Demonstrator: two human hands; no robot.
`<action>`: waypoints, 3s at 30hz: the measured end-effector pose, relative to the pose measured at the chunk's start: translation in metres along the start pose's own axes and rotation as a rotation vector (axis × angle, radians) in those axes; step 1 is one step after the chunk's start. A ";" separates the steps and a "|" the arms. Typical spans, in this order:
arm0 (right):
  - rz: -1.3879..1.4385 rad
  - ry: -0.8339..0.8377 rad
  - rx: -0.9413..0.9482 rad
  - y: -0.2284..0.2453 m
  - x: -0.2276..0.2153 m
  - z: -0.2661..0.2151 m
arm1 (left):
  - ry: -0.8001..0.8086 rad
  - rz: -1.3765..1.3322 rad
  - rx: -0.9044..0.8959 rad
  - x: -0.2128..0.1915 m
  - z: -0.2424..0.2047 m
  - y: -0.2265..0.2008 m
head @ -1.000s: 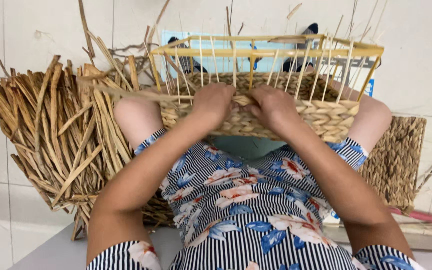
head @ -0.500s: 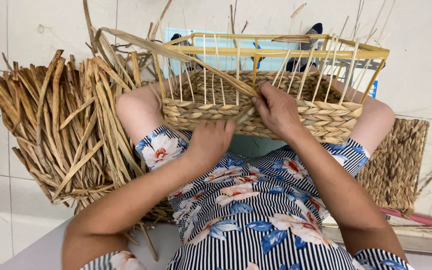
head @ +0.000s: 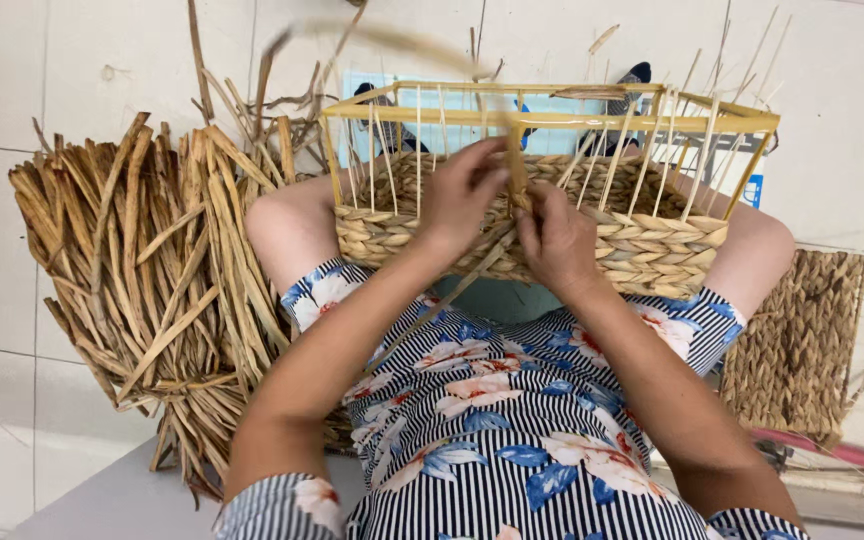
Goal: The person weaves dried plant fibers around a wire frame by hand to form the sides and rim of a basket, pulling and tucking the fibers between the wire uprights while sitting on the floor.
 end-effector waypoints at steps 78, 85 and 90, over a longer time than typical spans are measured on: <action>0.230 0.420 0.486 -0.043 -0.009 0.010 | 0.198 0.051 -0.312 -0.025 -0.128 0.091; 0.285 0.371 0.402 -0.044 -0.010 0.019 | 0.308 0.265 -0.298 0.040 -0.108 0.049; 0.269 0.414 0.430 -0.060 -0.008 0.020 | 0.217 0.083 -0.318 0.062 -0.086 0.044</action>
Point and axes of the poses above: each hand's wrist, its own z-axis towards the middle knuckle, its own x-axis out of the palm, y = z × x, the point moved 9 cm from there along z, towards the middle knuckle, and after that the axes turned 14 degrees about -x, right-handed, at the moved point
